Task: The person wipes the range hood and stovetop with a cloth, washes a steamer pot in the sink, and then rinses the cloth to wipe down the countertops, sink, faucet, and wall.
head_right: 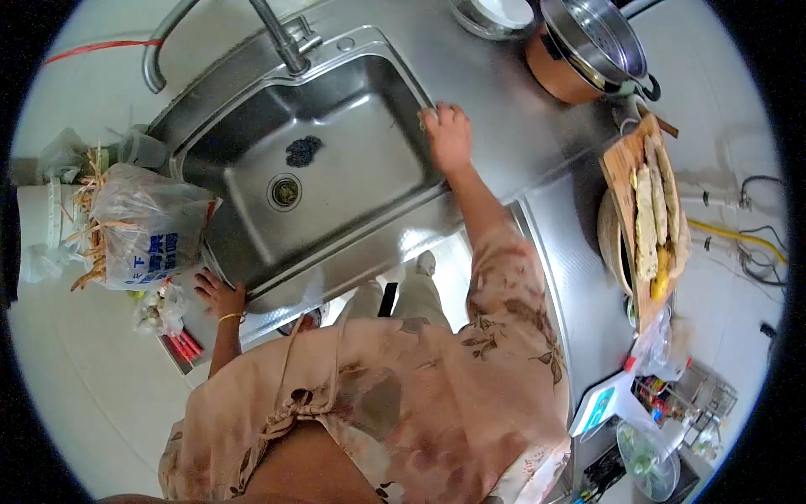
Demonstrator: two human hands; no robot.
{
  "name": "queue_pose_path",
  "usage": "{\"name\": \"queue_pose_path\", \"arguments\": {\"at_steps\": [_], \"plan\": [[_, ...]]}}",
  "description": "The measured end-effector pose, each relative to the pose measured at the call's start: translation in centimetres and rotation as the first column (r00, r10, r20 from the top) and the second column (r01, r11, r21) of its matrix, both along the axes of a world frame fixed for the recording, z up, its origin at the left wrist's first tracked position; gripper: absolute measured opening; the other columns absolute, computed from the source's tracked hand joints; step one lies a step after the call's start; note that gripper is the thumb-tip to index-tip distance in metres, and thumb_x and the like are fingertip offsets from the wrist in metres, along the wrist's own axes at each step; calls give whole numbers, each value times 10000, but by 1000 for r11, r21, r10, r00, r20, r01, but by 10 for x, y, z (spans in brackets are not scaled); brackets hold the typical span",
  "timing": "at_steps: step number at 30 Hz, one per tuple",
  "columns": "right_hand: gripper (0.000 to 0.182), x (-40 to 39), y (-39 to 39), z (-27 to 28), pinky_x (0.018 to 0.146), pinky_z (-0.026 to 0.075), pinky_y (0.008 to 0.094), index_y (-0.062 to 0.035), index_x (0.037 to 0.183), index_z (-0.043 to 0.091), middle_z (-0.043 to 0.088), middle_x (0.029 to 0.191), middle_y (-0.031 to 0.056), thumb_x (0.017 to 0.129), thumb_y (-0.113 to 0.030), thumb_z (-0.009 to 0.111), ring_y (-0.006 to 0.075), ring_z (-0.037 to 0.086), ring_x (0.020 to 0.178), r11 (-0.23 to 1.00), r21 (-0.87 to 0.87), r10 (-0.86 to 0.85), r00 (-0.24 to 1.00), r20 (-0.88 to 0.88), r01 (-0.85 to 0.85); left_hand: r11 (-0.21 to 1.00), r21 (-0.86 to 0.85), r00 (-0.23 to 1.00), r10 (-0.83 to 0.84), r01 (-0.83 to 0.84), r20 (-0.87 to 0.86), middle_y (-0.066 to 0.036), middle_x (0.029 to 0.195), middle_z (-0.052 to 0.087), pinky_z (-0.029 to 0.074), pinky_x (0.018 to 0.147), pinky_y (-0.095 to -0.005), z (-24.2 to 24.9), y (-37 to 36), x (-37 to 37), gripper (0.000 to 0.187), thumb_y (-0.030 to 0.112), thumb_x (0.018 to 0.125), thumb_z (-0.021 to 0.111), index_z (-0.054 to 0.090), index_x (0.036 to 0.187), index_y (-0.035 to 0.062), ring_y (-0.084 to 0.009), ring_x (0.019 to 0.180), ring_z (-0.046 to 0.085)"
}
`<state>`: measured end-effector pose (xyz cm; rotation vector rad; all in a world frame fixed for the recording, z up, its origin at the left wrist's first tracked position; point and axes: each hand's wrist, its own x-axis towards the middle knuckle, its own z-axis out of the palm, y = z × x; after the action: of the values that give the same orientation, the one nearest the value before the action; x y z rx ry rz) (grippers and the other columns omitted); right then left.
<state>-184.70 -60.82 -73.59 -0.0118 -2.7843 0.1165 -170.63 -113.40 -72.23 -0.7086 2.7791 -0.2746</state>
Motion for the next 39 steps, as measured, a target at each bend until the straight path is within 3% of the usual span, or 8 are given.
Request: {"name": "queue_pose_path", "arguments": {"at_steps": [11,14,18,21,25,28,34,39], "plan": [[248,-52,-16,-59,862,403,415,-158,1041,582,577,1033,80,796,-194,581,284,520,985,881,337,189,901,390,-331,997,78,999,28,-29,20,-149,1500,21,260,846,-750,7,1,-2,1023,438,679,673,74,1440,107,-421,1348,91],[165,6,-54,-51,767,455,377,-144,978,584,585,964,71,815,-166,601,243,558,887,923,-382,141,966,218,-48,967,255,999,17,-10,-27,-175,1463,200,277,942,-653,30,16,-15,838,443,754,625,254,1391,44,-378,1322,228],[277,24,-131,49,679,504,322,-66,1067,483,586,942,68,844,-163,617,188,604,839,-482,-799,212,933,291,359,263,922,915,213,285,-344,-170,1215,546,345,984,-336,35,104,-62,601,489,899,435,510,1227,-8,-281,1163,485],[242,13,-168,85,697,501,319,-62,1046,496,586,951,72,840,-137,598,178,601,844,-645,-675,379,917,126,359,-589,771,818,303,-243,489,-108,1408,340,351,974,-513,99,177,-100,652,581,905,297,255,1411,172,-290,1226,415],[273,-7,-190,119,794,477,379,-26,1042,519,566,1090,148,784,-87,583,280,574,939,-20,-992,407,905,-123,-126,-749,619,871,119,-236,476,-70,1231,515,399,948,-472,110,208,-143,555,596,896,311,445,1259,198,-231,1125,500],[385,-27,-172,136,932,395,425,-10,1101,533,514,1192,211,743,-144,573,378,487,1062,526,-427,610,676,-412,-735,-622,756,846,275,-205,456,-26,1108,586,449,890,-436,118,224,-154,476,573,898,352,534,1127,197,-180,1023,550],[503,-23,-140,168,849,433,420,4,1104,519,536,1137,214,808,-401,546,357,526,1014,508,-502,749,647,-143,-700,-939,345,762,228,5,607,-23,944,644,520,703,-391,125,249,-178,323,424,930,380,589,966,180,-232,806,629],[366,-52,-138,180,712,456,469,-32,934,534,608,852,228,819,-378,503,389,583,824,481,-636,728,679,-93,-603,-728,678,767,490,100,413,-36,844,644,517,657,-383,136,267,-180,208,270,901,417,591,947,165,-237,791,633]]}}
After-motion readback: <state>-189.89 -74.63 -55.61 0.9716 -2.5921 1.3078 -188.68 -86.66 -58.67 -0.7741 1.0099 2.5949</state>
